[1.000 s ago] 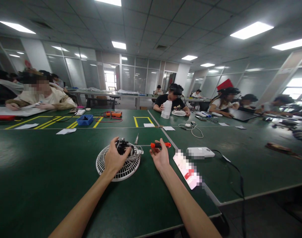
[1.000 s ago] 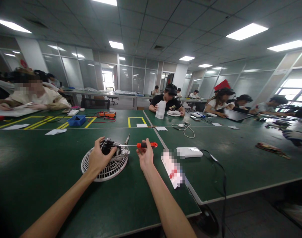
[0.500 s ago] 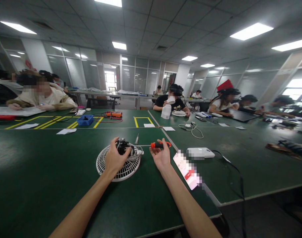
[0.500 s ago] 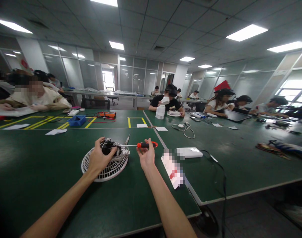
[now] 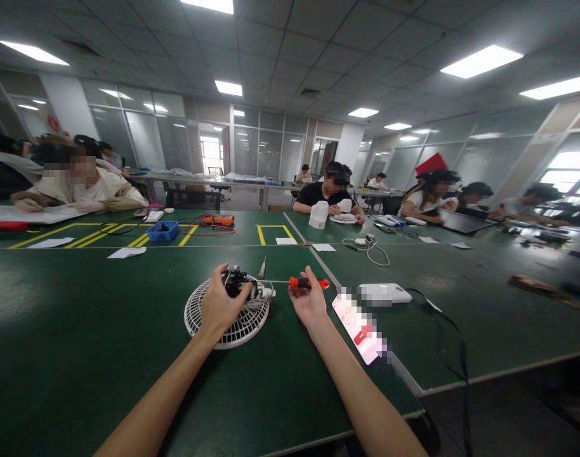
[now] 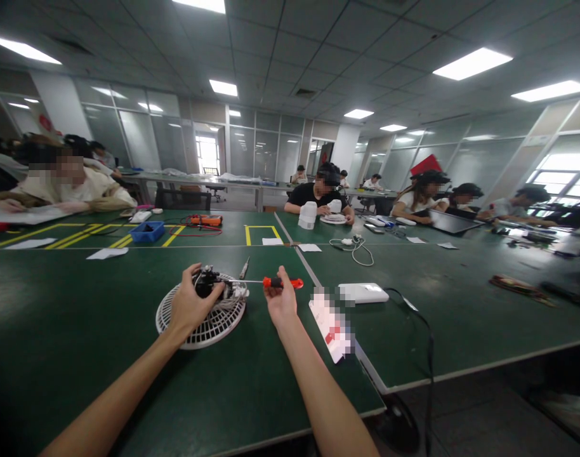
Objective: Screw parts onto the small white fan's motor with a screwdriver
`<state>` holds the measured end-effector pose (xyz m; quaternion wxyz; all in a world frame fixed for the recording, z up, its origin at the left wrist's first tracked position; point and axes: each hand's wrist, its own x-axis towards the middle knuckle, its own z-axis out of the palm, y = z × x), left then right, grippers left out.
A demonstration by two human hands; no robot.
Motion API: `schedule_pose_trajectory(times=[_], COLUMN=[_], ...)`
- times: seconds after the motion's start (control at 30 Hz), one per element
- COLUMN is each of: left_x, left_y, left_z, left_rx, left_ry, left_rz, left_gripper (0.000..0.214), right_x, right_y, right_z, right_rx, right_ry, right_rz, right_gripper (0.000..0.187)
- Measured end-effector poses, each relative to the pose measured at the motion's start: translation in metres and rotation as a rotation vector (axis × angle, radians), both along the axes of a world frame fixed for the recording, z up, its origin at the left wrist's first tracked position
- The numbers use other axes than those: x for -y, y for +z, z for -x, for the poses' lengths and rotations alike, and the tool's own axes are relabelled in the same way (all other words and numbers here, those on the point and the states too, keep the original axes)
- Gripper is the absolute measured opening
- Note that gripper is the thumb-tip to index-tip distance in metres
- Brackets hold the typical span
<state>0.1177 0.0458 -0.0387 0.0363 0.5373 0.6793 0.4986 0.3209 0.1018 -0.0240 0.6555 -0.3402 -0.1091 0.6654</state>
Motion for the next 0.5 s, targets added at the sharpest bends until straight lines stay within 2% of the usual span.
schedule_pose_trajectory(times=[0.23, 0.5], left_x=[-0.0022, -0.0010], left_y=[-0.0025, -0.0016], left_z=[0.0011, 0.0008], left_rx=[-0.018, -0.014], left_ry=[-0.006, 0.000], left_rz=[-0.013, -0.014], left_gripper=[0.074, 0.073], right_x=[-0.0009, -0.0006], right_y=[-0.0002, 0.0006], right_z=[0.0013, -0.0034], right_rx=[0.009, 0.095], right_ry=[-0.056, 0.004], right_rz=[-0.102, -0.012], right_gripper=[0.025, 0.025])
